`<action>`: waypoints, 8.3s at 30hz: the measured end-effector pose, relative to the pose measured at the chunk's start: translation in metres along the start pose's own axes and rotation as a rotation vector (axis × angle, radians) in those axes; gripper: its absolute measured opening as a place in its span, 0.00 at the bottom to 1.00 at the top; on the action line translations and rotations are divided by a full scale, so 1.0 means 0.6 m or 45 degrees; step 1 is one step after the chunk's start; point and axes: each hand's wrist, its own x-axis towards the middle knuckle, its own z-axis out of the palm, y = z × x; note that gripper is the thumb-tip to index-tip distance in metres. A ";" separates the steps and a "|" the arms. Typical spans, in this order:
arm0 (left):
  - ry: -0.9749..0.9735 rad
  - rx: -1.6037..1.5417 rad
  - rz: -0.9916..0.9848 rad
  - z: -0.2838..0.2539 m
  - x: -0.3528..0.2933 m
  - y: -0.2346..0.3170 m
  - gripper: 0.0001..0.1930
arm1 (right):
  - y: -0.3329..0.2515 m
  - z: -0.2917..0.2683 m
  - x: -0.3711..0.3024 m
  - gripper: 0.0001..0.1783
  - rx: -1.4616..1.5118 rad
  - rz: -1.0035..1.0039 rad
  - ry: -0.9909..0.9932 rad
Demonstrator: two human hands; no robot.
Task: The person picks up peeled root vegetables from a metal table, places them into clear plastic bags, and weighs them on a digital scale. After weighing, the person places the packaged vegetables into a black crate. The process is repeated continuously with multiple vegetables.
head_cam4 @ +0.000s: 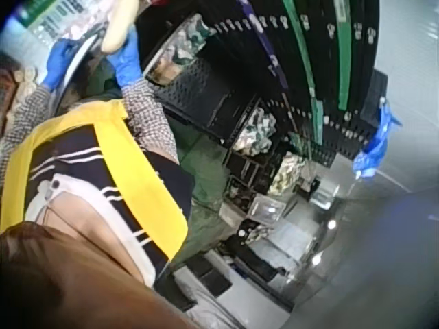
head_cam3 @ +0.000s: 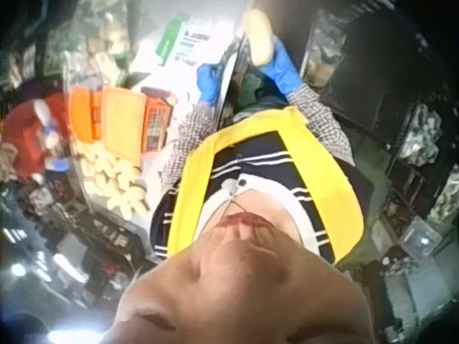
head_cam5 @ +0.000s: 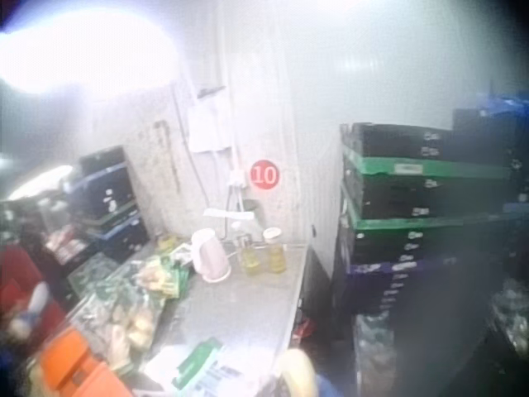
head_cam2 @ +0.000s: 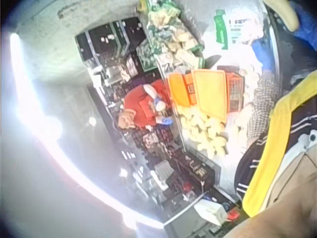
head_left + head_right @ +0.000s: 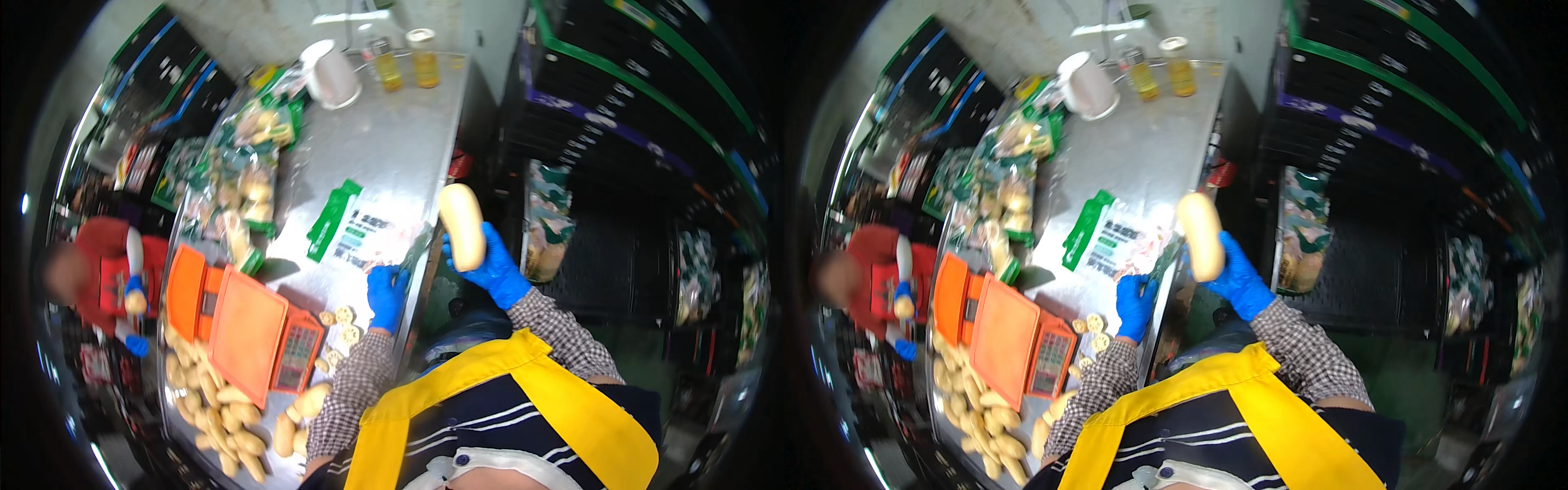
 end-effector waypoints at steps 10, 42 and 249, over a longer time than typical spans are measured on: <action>-0.184 -0.570 -0.837 -0.026 0.022 -0.050 0.06 | 0.012 -0.027 0.015 0.33 -0.543 0.177 0.133; 0.353 -0.145 0.111 -0.171 0.075 0.085 0.07 | 0.162 0.090 0.101 0.22 -0.468 0.491 0.222; 1.768 0.307 -1.599 -0.611 -0.727 -0.179 0.21 | 0.453 0.077 -0.025 0.15 -2.703 0.173 -1.693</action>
